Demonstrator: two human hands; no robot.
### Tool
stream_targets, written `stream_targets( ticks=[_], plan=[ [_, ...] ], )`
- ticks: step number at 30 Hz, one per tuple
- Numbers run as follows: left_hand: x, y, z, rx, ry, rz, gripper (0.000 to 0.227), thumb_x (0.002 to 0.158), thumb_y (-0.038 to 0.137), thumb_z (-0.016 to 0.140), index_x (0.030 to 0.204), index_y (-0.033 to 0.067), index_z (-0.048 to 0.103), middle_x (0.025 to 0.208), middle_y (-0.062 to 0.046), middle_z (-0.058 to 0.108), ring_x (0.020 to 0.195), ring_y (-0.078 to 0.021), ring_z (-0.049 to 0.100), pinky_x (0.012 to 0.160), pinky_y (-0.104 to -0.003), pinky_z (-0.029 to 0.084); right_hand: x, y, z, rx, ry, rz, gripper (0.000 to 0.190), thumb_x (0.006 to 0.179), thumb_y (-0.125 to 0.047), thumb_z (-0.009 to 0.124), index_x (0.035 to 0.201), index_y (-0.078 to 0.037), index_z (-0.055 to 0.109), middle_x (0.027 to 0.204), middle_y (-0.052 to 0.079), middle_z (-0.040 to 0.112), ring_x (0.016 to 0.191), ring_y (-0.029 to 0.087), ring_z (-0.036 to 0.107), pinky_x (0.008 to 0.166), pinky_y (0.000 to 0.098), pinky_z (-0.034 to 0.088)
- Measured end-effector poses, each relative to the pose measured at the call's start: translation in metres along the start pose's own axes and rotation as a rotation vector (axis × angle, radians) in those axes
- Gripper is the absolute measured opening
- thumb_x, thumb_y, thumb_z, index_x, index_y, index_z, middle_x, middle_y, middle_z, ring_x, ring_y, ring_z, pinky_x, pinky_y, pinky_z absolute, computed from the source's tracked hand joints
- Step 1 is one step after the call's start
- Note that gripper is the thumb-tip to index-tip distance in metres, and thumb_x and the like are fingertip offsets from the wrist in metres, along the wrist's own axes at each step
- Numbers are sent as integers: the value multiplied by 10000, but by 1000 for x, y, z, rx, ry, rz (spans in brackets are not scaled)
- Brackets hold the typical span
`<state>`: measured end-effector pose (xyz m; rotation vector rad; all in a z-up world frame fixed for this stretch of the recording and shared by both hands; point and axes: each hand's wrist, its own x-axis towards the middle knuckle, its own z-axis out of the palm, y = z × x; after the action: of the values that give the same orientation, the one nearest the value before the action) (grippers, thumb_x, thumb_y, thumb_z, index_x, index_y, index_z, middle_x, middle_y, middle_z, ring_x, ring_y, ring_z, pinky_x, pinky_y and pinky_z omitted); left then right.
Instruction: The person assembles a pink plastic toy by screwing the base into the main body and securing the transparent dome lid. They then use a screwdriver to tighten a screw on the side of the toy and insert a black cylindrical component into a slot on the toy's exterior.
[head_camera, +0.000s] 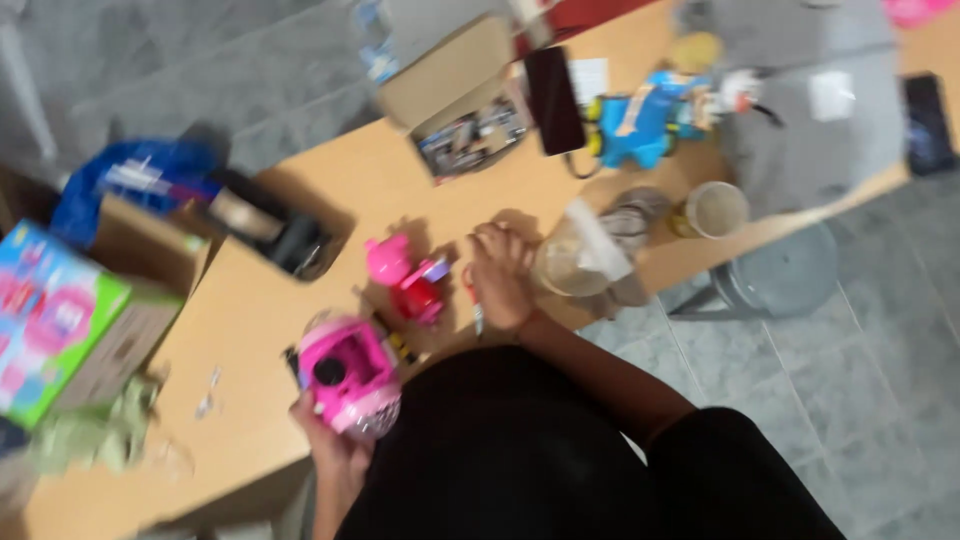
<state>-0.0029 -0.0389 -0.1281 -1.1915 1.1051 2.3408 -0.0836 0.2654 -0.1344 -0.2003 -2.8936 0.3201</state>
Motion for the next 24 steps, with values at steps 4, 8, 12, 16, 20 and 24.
stream_targets(
  ticks=[4,8,12,16,20,24],
  plan=[
    [-46,16,50,25,-42,95,677,814,599,474,1311,161,613,1173,-123,679,1029,-337,633,809,-462,543,-2,1,9,-122,51,-58,362,907,-210,575,1258,-215,663,1522,132,446,1403,442,386,1021,791,281],
    [-46,15,48,27,-100,109,733,817,637,484,1348,143,591,1174,-137,666,1041,-337,626,822,-476,547,0,1,19,70,-179,-9,586,810,0,570,1376,-150,541,1558,233,290,1466,513,225,1016,907,163],
    [-48,14,45,-87,22,84,731,784,617,498,1346,165,620,1198,-135,694,1051,-353,644,826,-472,551,-1,8,23,-142,92,-70,408,852,-307,563,1254,-260,605,1397,71,503,1198,341,498,959,535,335],
    [-64,25,30,-306,23,153,553,818,558,582,1173,147,687,1053,-107,736,927,-289,681,790,-403,561,-1,23,35,-235,49,-161,420,839,-293,631,1256,-251,622,1313,161,550,1143,451,531,903,535,413],
    [-83,42,10,-507,-228,303,628,763,514,671,1190,55,687,1046,-176,741,895,-336,708,773,-469,591,11,26,22,50,86,-214,265,880,-138,609,1114,-162,732,1141,71,664,1035,341,588,783,492,444],
    [-92,39,-24,-637,-206,416,613,756,457,701,1218,55,663,1124,-190,720,982,-359,695,855,-544,572,19,37,30,253,131,-302,330,830,46,591,1095,-122,695,1112,101,626,1020,348,612,787,520,434]
  ],
)
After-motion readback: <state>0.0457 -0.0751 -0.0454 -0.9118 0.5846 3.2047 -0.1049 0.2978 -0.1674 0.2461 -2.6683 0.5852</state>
